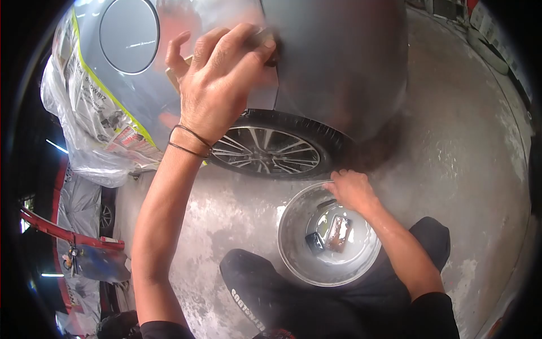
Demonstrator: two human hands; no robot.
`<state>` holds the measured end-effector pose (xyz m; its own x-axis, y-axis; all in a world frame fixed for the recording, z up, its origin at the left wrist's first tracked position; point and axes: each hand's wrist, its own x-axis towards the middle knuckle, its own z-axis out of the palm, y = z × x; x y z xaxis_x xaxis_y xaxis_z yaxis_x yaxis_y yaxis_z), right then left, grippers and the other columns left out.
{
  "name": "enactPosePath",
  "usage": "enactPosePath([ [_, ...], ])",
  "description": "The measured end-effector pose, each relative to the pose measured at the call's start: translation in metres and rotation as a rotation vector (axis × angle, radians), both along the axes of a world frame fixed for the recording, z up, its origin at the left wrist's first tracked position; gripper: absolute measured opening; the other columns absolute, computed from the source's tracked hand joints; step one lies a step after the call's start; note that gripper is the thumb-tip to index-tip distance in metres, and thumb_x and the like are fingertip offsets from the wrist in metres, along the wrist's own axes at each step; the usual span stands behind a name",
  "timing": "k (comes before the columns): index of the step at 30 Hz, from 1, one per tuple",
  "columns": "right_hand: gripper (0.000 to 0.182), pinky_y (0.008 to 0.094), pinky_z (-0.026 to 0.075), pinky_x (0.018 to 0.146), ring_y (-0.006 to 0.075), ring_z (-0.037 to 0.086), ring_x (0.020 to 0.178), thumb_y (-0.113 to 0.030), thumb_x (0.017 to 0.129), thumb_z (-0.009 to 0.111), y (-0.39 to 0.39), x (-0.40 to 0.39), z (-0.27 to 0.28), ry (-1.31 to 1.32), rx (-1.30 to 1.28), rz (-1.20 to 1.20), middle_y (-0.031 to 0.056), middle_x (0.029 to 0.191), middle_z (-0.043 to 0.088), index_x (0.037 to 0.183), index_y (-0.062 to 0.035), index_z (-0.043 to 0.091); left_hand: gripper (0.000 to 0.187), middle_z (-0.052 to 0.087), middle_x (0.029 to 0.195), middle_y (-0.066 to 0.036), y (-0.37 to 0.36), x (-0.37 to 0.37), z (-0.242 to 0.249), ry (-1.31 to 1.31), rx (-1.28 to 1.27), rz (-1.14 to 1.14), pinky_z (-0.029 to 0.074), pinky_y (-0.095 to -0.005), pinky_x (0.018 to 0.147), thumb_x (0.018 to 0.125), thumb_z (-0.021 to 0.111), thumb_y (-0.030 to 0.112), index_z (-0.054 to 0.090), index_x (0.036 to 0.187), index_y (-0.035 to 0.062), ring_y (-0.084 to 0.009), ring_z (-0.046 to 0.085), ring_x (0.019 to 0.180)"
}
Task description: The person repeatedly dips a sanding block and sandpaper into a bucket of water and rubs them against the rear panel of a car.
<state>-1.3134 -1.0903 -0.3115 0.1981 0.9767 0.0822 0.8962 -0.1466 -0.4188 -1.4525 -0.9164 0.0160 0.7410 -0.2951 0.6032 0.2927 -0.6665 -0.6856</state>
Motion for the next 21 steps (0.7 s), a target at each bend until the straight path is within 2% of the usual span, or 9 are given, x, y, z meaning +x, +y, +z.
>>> enactPosePath([
  [7, 0.046, 0.0513, 0.061, 0.09, 0.0366, 0.075, 0.104, -0.046, 0.111, 0.061, -0.002, 0.001, -0.001, 0.015, 0.052, -0.006, 0.0181, 0.108, 0.077, 0.114, -0.0022, 0.076, 0.047, 0.073, 0.141, 0.002, 0.02, -0.049, -0.022, 0.009, -0.011, 0.06, 0.025, -0.0498, 0.125, 0.084, 0.088, 0.013, 0.082, 0.128, 0.0282, -0.0198, 0.067, 0.128],
  [11, 0.045, 0.0511, 0.061, 0.09, 0.0365, 0.075, 0.104, -0.045, 0.11, 0.063, -0.002, 0.001, 0.0, 0.025, 0.049, -0.003, 0.018, 0.108, 0.077, 0.112, -0.0023, 0.076, 0.043, 0.072, 0.142, 0.001, 0.004, 0.007, 0.013, -0.036, 0.017, -0.009, 0.027, -0.0495, 0.124, 0.086, 0.083, 0.01, 0.081, 0.126, 0.0261, -0.0235, 0.067, 0.128],
  [12, 0.045, 0.051, 0.061, 0.09, 0.0365, 0.075, 0.104, -0.045, 0.11, 0.063, -0.003, 0.0, 0.0, 0.027, 0.038, -0.008, 0.0179, 0.108, 0.077, 0.112, -0.0023, 0.076, 0.042, 0.072, 0.144, -0.001, 0.006, 0.012, 0.01, -0.063, 0.013, -0.053, 0.027, -0.0497, 0.124, 0.085, 0.084, 0.01, 0.081, 0.124, 0.0236, -0.0238, 0.066, 0.129],
  [15, 0.045, 0.0508, 0.06, 0.09, 0.0366, 0.075, 0.105, -0.046, 0.11, 0.063, -0.002, 0.003, 0.003, 0.028, 0.028, -0.009, 0.018, 0.108, 0.077, 0.112, -0.0023, 0.076, 0.043, 0.072, 0.145, -0.001, 0.01, -0.015, -0.022, -0.12, -0.043, 0.004, 0.027, -0.0496, 0.124, 0.083, 0.086, 0.01, 0.081, 0.123, 0.024, -0.0241, 0.066, 0.13],
  [17, 0.046, 0.051, 0.06, 0.091, 0.0368, 0.075, 0.107, -0.046, 0.11, 0.062, -0.002, 0.003, 0.002, 0.028, 0.028, 0.002, 0.0185, 0.11, 0.077, 0.115, -0.0023, 0.076, 0.035, 0.073, 0.144, -0.001, 0.01, -0.034, -0.043, -0.139, -0.078, 0.076, 0.025, -0.0486, 0.126, 0.088, 0.083, 0.013, 0.083, 0.121, 0.0259, -0.0243, 0.067, 0.13],
  [19, 0.047, 0.0515, 0.06, 0.092, 0.037, 0.074, 0.11, -0.047, 0.111, 0.06, -0.001, 0.004, 0.002, 0.026, 0.011, 0.008, 0.0189, 0.113, 0.077, 0.117, -0.0021, 0.075, 0.033, 0.073, 0.144, -0.001, 0.018, -0.034, -0.04, -0.144, -0.036, 0.056, 0.026, -0.0487, 0.124, 0.09, 0.083, 0.017, 0.082, 0.122, 0.0252, -0.0245, 0.066, 0.131],
  [21, 0.048, 0.0519, 0.06, 0.094, 0.0371, 0.074, 0.112, -0.047, 0.112, 0.059, 0.0, 0.002, 0.003, 0.035, -0.021, 0.018, 0.0192, 0.116, 0.076, 0.12, -0.002, 0.075, 0.032, 0.073, 0.141, -0.003, 0.009, -0.004, -0.001, -0.189, -0.041, 0.089, 0.029, -0.049, 0.12, 0.092, 0.082, 0.02, 0.082, 0.124, 0.0241, -0.0263, 0.066, 0.13],
])
